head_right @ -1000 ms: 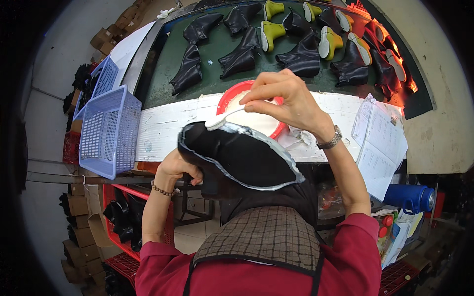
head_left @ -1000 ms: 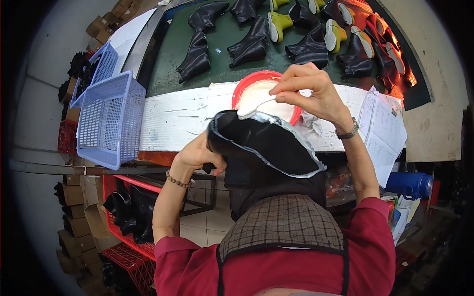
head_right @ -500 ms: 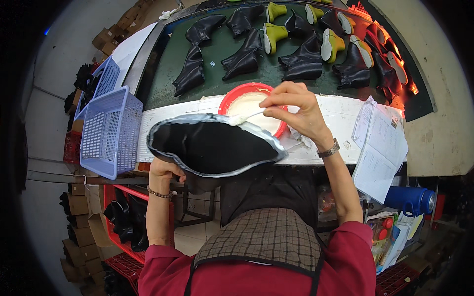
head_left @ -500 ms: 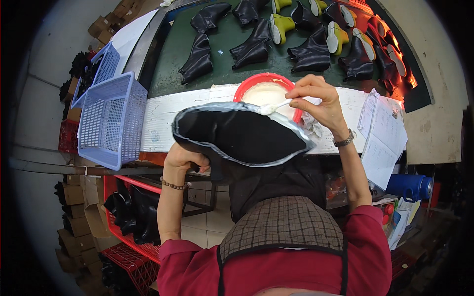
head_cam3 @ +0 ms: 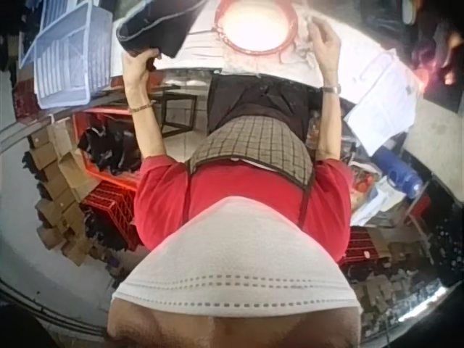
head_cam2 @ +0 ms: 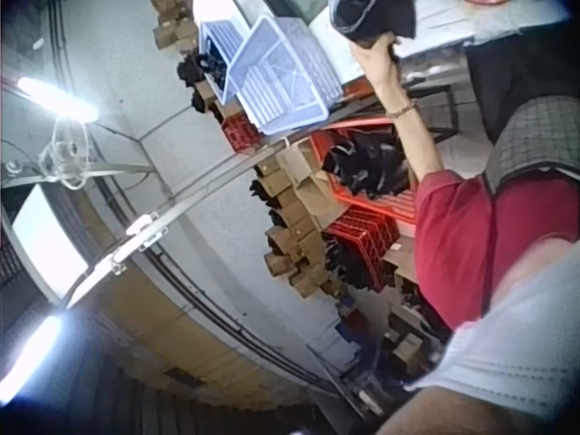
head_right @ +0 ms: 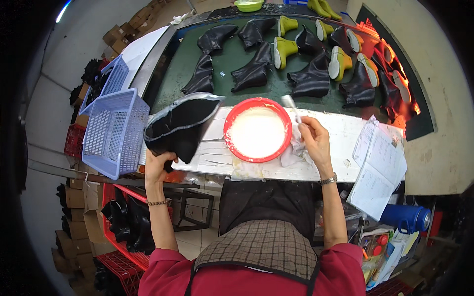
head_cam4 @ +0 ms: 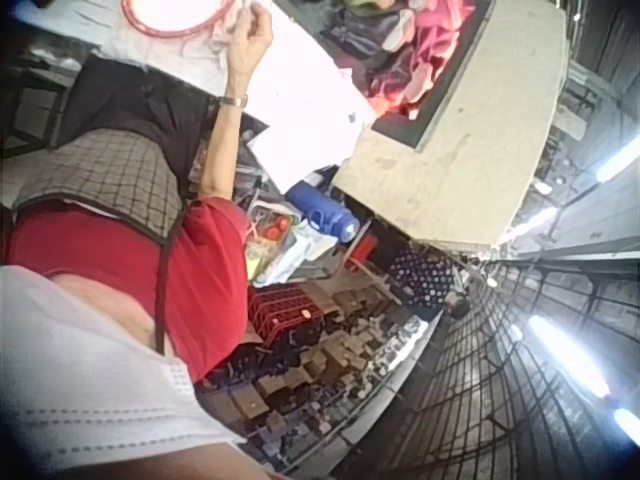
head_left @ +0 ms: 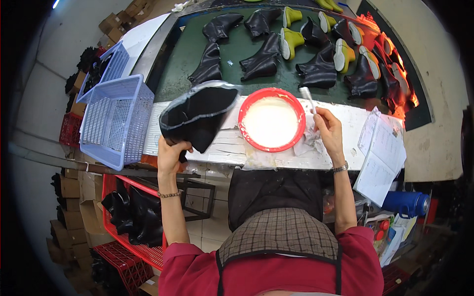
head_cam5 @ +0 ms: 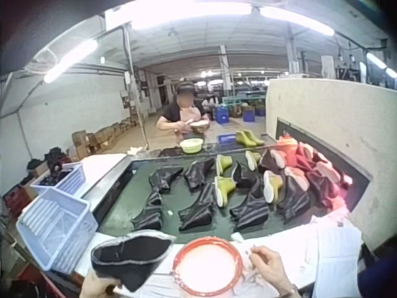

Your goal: Applying glue to the edges of shoe upper components using a brush and a bowl of adhesive.

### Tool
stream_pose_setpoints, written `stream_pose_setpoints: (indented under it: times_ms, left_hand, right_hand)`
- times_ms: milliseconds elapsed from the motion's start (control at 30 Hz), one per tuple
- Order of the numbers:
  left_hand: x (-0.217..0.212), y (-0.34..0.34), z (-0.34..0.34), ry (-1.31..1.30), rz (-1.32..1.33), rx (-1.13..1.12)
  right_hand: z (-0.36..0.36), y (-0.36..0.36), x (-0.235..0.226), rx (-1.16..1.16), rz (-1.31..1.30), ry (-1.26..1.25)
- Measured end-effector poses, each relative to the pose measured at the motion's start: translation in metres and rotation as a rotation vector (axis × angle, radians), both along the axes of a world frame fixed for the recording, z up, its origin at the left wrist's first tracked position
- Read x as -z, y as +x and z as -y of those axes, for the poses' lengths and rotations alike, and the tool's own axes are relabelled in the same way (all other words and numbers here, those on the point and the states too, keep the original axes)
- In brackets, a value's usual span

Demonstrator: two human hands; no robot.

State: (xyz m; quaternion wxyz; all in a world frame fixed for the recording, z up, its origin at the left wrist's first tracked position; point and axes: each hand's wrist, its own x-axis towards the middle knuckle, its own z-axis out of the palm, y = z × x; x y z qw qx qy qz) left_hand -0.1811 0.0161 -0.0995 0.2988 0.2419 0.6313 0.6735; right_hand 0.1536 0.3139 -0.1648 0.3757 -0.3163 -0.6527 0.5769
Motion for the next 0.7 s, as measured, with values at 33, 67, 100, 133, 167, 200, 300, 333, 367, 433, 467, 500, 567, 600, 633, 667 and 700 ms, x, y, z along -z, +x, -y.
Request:
stream_pose_setpoints:
  times_ms: [33,67,100,133,167,200,300,333,367,433,467,500,567,600,633,667,700]
  left_hand:
    - [0.004,-0.011,-0.004,-0.025,-0.076,-0.063]
    - [0.004,-0.020,-0.016,-0.035,-0.142,-0.127]
    - [0.002,-0.033,-0.026,-0.080,-0.296,-0.170]
    - [0.012,-0.062,-0.028,-0.180,-0.434,-0.207]
    - [0.025,-0.089,-0.035,-0.225,-0.623,-0.276]
    - [0.026,-0.103,-0.049,-0.243,-0.850,-0.331]
    - [0.046,-0.167,-0.084,-0.374,-1.035,-0.448]
    - [0.054,-0.189,-0.091,-0.395,-1.043,-0.447]
    - [0.059,-0.203,-0.100,-0.452,-1.039,-0.399]
    - [0.077,-0.233,-0.102,-0.506,-1.081,-0.343]
    - [0.087,-0.240,-0.105,-0.560,-1.188,-0.336]
    - [0.095,-0.248,-0.091,-0.645,-1.292,-0.354]
    - [0.107,-0.254,-0.107,-0.915,-1.255,-0.264]
    - [0.117,-0.259,-0.098,-0.787,-1.341,-0.372]
    - [0.112,-0.241,-0.131,-0.906,-1.220,-0.340]
    - [0.120,-0.264,-0.091,-0.823,-1.103,-0.661]
    - [0.111,-0.224,-0.143,-0.807,-1.340,-0.553]
  right_hand:
    - [-0.004,0.003,0.016,-0.014,-0.003,0.007]
    - [-0.010,0.009,0.035,0.029,0.009,-0.039]
    - [-0.012,0.010,0.048,0.063,0.018,-0.086]
    - [-0.010,0.007,0.053,0.040,0.010,-0.073]
    - [-0.007,0.004,0.058,0.129,-0.030,-0.118]
    - [-0.005,0.005,0.061,0.223,-0.068,-0.165]
    - [-0.001,0.005,0.061,0.221,-0.088,-0.137]
    - [0.001,0.004,0.061,0.227,-0.078,-0.140]
    - [0.002,0.005,0.060,0.239,-0.061,-0.142]
    - [0.004,0.004,0.062,0.196,-0.042,-0.123]
    - [0.003,0.006,0.064,0.206,-0.036,-0.117]
    - [0.002,0.003,0.066,0.178,-0.035,-0.116]
    - [0.000,0.005,0.073,0.252,-0.012,-0.114]
    - [0.001,0.001,0.072,0.146,0.006,-0.121]
    - [-0.001,0.010,0.071,0.235,0.001,-0.089]
    - [0.003,-0.004,0.067,0.191,-0.050,-0.097]
    - [-0.001,0.009,0.069,0.222,0.007,-0.088]
